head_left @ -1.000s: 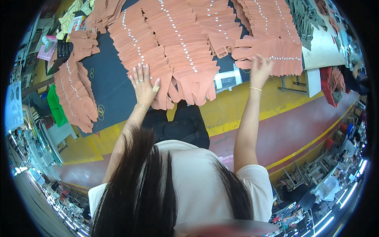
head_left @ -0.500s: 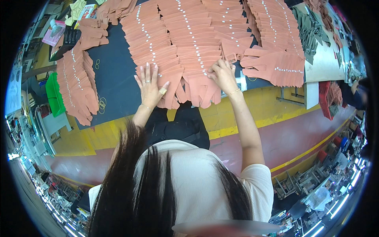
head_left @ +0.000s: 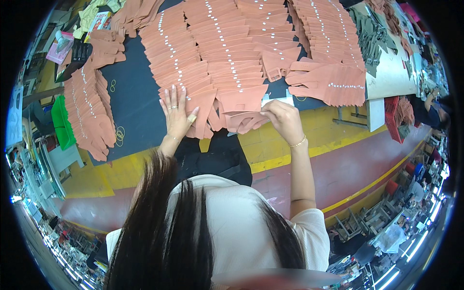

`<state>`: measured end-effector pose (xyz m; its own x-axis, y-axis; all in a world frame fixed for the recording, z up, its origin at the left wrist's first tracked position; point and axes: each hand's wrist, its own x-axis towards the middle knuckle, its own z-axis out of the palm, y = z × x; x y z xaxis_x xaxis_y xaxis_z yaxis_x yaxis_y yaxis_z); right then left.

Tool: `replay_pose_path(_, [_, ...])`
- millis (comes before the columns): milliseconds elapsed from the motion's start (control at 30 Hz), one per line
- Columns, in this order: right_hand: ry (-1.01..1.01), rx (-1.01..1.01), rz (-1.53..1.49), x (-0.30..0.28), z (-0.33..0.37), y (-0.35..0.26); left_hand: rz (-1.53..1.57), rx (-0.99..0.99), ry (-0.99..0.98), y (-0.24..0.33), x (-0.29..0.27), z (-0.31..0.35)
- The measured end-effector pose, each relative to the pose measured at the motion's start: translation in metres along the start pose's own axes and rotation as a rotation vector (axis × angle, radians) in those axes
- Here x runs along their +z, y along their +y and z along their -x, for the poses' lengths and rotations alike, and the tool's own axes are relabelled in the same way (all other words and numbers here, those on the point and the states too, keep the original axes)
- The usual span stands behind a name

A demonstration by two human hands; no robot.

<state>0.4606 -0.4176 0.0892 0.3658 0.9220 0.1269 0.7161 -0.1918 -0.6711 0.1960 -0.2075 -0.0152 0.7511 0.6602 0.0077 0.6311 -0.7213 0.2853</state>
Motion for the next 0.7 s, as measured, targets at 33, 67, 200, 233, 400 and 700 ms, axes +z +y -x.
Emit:
replay_pose_path(33, [0.068, 0.042, -0.066, -0.006, 0.005, 0.003, -0.012, -0.005, -0.004, 0.0, 0.0, 0.0])
replay_pose_path(67, [0.14, 0.089, -0.127, -0.012, 0.011, 0.009, -0.022, 0.0, -0.008, -0.001, 0.0, -0.001])
replay_pose_path(200, [0.619, 0.43, -0.505, -0.014, 0.024, 0.064, 0.001, 0.029, 0.002, 0.0, 0.002, -0.002])
replay_pose_path(233, [0.714, 0.451, -0.54, -0.013, 0.025, 0.082, -0.002, 0.029, -0.01, 0.0, 0.002, -0.002])
replay_pose_path(400, [1.043, 0.688, -0.412, -0.01, 0.031, 0.154, -0.049, 0.029, -0.021, -0.001, 0.003, -0.002])
replay_pose_path(700, [1.033, 0.828, 0.081, -0.019, 0.037, 0.183, -0.088, 0.015, -0.071, -0.003, 0.005, -0.004])
